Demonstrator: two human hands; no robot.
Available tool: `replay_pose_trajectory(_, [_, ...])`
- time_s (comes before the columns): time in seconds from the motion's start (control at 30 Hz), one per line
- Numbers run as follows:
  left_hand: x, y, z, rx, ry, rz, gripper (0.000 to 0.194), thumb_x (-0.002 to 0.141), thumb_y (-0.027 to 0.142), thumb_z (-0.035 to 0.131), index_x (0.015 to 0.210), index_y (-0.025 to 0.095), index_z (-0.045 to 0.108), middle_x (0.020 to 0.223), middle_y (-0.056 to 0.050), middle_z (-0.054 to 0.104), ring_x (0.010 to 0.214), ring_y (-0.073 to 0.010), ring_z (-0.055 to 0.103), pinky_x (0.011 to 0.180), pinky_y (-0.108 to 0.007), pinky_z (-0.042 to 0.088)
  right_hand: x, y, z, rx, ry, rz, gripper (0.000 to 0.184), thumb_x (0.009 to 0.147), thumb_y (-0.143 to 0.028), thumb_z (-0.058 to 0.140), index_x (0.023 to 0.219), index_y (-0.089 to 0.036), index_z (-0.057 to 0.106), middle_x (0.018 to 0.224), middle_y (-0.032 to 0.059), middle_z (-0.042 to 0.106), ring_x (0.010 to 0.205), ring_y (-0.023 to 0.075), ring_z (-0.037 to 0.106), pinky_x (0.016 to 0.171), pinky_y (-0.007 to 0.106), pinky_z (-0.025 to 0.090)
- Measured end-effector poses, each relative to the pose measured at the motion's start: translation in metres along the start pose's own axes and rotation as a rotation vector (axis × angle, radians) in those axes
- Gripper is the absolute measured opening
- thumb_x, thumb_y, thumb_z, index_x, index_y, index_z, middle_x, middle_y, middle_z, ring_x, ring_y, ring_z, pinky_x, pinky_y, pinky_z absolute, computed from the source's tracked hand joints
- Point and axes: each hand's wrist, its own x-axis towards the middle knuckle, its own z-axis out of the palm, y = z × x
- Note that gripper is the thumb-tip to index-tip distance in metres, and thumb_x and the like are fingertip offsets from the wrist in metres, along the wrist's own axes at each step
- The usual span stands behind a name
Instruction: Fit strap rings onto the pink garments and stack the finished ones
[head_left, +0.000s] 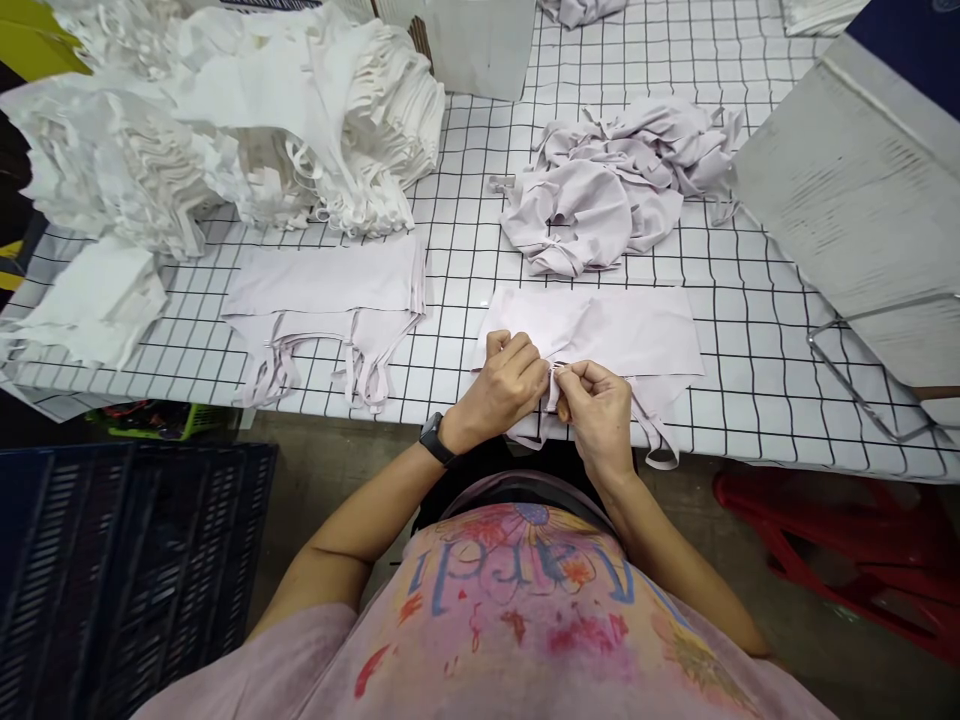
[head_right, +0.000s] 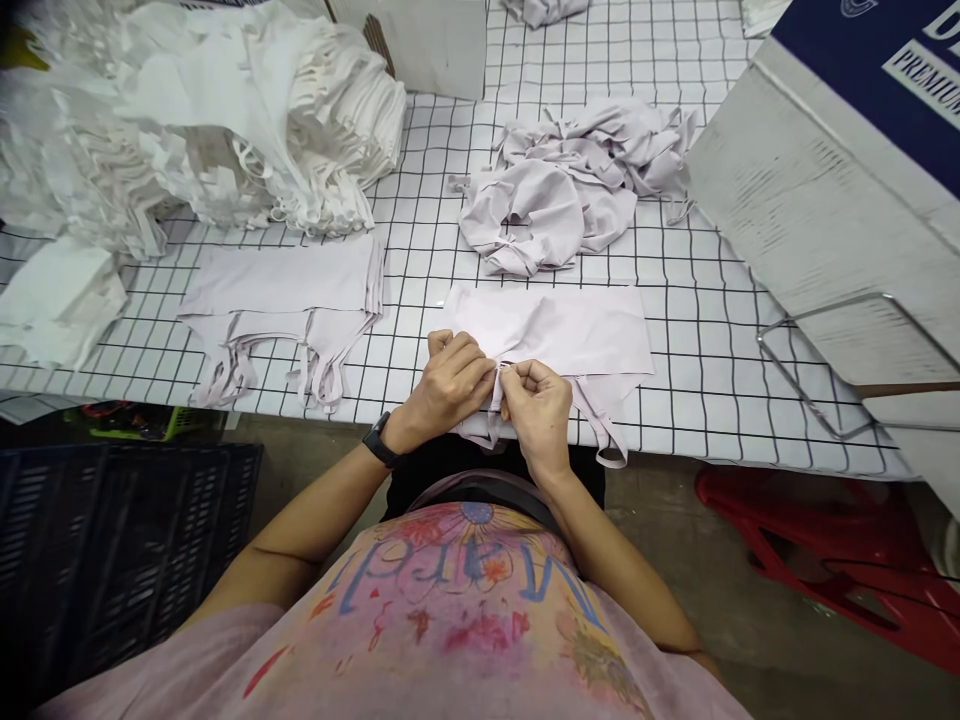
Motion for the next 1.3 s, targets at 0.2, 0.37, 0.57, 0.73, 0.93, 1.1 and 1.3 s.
replay_pose_trajectory(0.2, [-0.001,0.001,0.004,0.012,0.013,-0.011,0.025,0.103,0.015,0.048,0.08,0.019,0.055,0.077,-0.004,0.059,0.086,-0.0206,0.052,0.084,-0.041,0.034,-0.001,0.002,0.002,-0.007,0.024,-0.006,0.02,0.085,-0.023,0.068,0.066,-0.019,0.061,0.046,-0.0065,0.052,0.041,0.0069,0.042,0.044,0.021,0.03])
replay_pose_trajectory(0.37, [0.002,-0.002,-0.001,0.043,0.035,0.035,0.025,0.103,0.015,0.05,0.078,0.019,0.054,0.076,-0.003,0.058,0.084,-0.0198,0.051,0.083,-0.04,0.035,0.001,0.0,0.0,0.049,-0.03,0.062,0.023,0.083,-0.025,0.07,0.063,-0.018,0.061,0.045,-0.0065,0.05,0.039,0.0059,0.039,0.042,0.021,0.027])
replay_pose_trajectory(0.57, [0.004,-0.002,-0.002,0.017,0.077,-0.004,0.021,0.103,0.017,0.052,0.082,0.018,0.056,0.077,-0.002,0.061,0.086,-0.0192,0.053,0.084,-0.04,0.034,0.004,-0.002,0.0,0.132,-0.004,0.1,0.024,0.08,-0.026,0.073,0.062,-0.017,0.061,0.046,-0.0065,0.048,0.04,0.005,0.037,0.042,0.021,0.025])
replay_pose_trajectory(0.73, [0.005,-0.002,-0.002,0.028,0.041,0.028,0.025,0.103,0.015,0.049,0.079,0.019,0.055,0.075,-0.003,0.059,0.083,-0.0193,0.052,0.082,-0.039,0.034,0.006,0.0,-0.002,0.095,-0.048,0.085,0.025,0.081,-0.027,0.072,0.061,-0.018,0.06,0.045,-0.0066,0.047,0.04,0.005,0.035,0.042,0.021,0.023])
replay_pose_trajectory(0.93, [0.006,-0.004,-0.006,0.011,0.036,0.037,0.023,0.103,0.016,0.05,0.081,0.018,0.057,0.078,-0.003,0.061,0.085,-0.0194,0.053,0.083,-0.04,0.035,0.018,-0.007,-0.012,0.146,-0.217,0.222,0.033,0.069,-0.033,0.082,0.056,-0.018,0.055,0.045,-0.0087,0.04,0.037,0.0021,0.025,0.039,0.021,0.014])
replay_pose_trajectory(1.1, [0.004,-0.006,-0.002,-0.022,0.061,-0.028,0.022,0.103,0.018,0.051,0.083,0.018,0.058,0.079,-0.002,0.064,0.087,-0.0189,0.055,0.084,-0.041,0.033,0.02,-0.007,-0.013,0.188,-0.194,0.242,0.035,0.067,-0.035,0.084,0.056,-0.017,0.057,0.047,-0.0078,0.041,0.04,0.0021,0.027,0.04,0.02,0.017])
replay_pose_trajectory(1.3, [0.003,-0.009,-0.002,-0.037,-0.004,0.044,0.025,0.104,0.018,0.048,0.08,0.018,0.057,0.08,-0.004,0.062,0.087,-0.02,0.054,0.083,-0.04,0.035,0.021,-0.009,-0.013,0.123,-0.243,0.292,0.039,0.063,-0.036,0.087,0.054,-0.019,0.054,0.042,-0.009,0.036,0.038,0.0024,0.022,0.039,0.021,0.014])
